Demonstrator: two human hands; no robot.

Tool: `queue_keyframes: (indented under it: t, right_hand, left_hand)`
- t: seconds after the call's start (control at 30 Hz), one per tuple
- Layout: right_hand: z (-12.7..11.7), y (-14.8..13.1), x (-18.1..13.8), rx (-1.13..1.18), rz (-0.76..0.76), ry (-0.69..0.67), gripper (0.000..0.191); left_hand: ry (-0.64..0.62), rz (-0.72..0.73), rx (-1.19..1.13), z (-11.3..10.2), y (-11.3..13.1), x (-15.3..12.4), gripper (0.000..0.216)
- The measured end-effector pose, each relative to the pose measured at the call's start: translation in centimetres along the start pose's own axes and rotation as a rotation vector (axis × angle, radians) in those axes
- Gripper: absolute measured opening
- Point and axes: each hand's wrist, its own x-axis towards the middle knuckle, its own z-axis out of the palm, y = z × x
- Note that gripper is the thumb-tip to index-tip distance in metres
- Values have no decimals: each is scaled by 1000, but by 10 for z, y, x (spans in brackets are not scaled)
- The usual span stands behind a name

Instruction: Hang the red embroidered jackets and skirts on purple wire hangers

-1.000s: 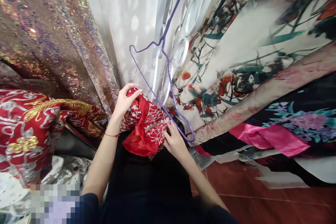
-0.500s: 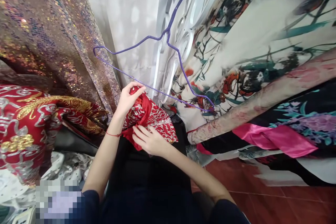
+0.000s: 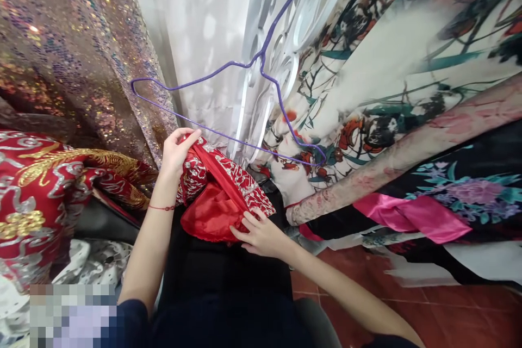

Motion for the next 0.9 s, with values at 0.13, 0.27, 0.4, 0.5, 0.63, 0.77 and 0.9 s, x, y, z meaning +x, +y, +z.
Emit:
queue_keyframes:
  t: [0.13,0.27,0.4,0.5,0.63,0.77,0.9]
  right_hand:
    - [5,23,-18,-75,37,24,21]
    - [-27,63,-46,-68,157,197,8]
    - [-76,97,-80,-82,316,353,11]
    - [-96,112,-92,-133,312,469,16]
    - [-109,110,-93,-93,265,461,20]
    - [-122,88,-89,28,288,428,20]
    - [-141,66,-87,66,263,454,18]
  left_hand:
    - [14,10,-10,1,-2,0,41]
    - [2,-10,-4,-6,0,4,46]
    - [-190,-170,58,-7,10,10,59]
    - [-447,-321,91,2,16,10,73]
    - [-529,-258,91,20,16,7,71]
    - [-535,-146,56,33,14,10,64]
    - [-476,-181,10,40,10,18,51]
